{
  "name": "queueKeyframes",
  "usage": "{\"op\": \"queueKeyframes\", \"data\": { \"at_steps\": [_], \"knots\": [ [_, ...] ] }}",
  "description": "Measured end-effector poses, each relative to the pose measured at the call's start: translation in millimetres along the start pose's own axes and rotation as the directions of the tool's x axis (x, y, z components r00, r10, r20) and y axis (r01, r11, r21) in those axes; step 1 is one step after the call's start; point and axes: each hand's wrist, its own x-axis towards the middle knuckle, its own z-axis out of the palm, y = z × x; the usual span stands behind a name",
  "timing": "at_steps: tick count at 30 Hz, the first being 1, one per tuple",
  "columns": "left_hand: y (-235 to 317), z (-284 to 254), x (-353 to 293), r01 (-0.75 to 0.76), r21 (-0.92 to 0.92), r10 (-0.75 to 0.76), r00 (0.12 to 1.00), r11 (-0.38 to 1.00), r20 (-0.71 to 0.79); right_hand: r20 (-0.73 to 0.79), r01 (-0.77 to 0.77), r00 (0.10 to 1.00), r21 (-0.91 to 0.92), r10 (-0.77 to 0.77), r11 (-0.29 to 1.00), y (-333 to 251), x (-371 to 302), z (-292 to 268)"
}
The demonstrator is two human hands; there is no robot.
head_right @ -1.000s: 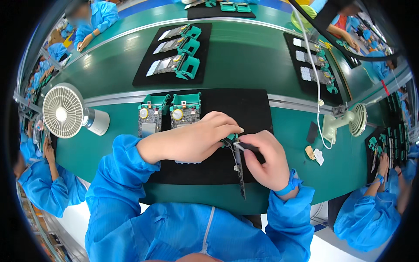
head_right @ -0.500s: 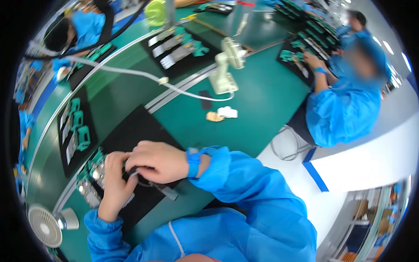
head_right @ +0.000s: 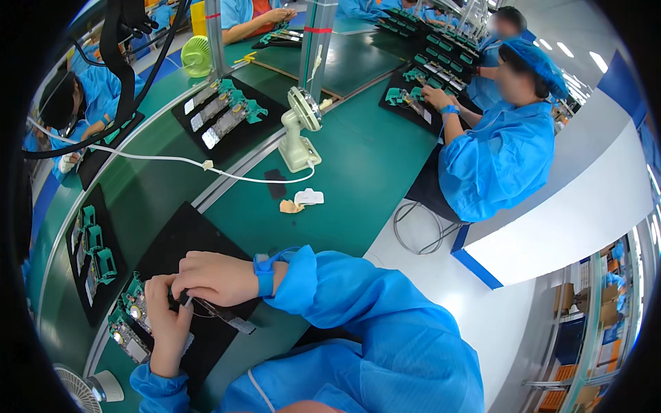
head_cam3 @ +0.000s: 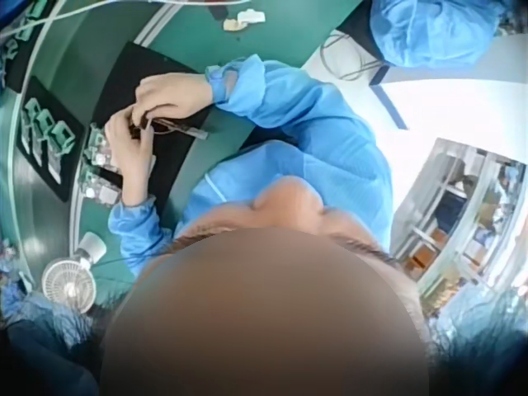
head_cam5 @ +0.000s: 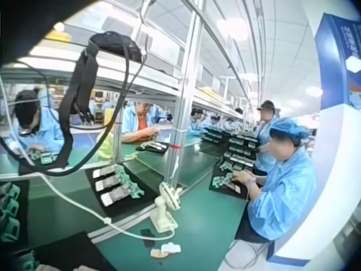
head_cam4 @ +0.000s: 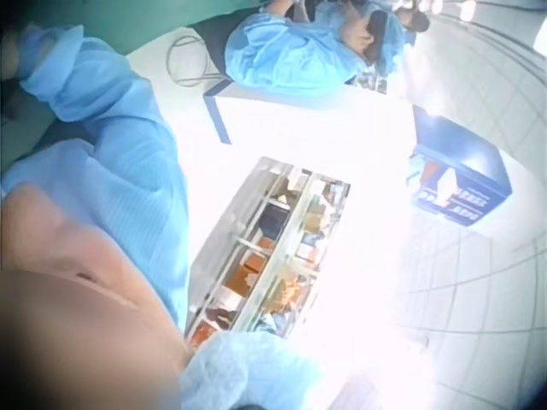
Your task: Assembling electronic components onto circuit boards on a factory production line.
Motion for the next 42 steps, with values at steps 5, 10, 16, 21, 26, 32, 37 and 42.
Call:
{"op": "queueKeyframes", "data": {
  "at_steps": [5, 10, 16, 21, 26, 32, 37, 42],
  "knots": [
    [-1, -1, 6, -0.032, -0.019, 0.033, 0.999, 0.999, 0.022, -0.063, 0.042, 0.997, -0.097, -0.048, 0.994, 3, -1, 6],
    [-1, 1, 10, -0.047, -0.029, 0.048, 0.998, 0.998, 0.034, -0.05, 0.045, 0.998, 0.014, -0.044, 0.999, 8, -3, 2],
    [2, 8, 14, -0.057, 0.001, 0.057, 0.998, 0.998, -0.005, -0.103, 0.022, 0.994, -0.199, -0.044, 0.98, 11, 0, 1],
    [8, 9, 20, -0.077, -0.01, 0.077, 0.997, 0.997, 0.008, -0.108, 0.048, 0.991, -0.298, -0.084, 0.953, 18, -3, 1],
    [9, 8, 23, -0.072, -0.005, 0.072, 0.996, 0.997, 0.047, -0.117, 0.0, 0.993, -0.248, -0.03, 0.969, 18, -5, -2],
    [8, 9, 27, -0.06, -0.021, 0.062, 0.994, 0.998, 0.09, -0.126, -0.041, 0.992, -0.193, 0.017, 0.98, 21, -7, -3],
    [3, 14, 33, -0.074, -0.035, 0.077, 0.992, 0.997, 0.098, -0.119, -0.047, 0.993, -0.195, 0.024, 0.98, 29, -10, -6],
    [-13, 20, 37, -0.052, -0.05, 0.059, 0.99, 0.997, 0.131, -0.131, -0.036, 0.991, -0.169, 0.014, 0.985, 47, -9, -4]
  ]
}}
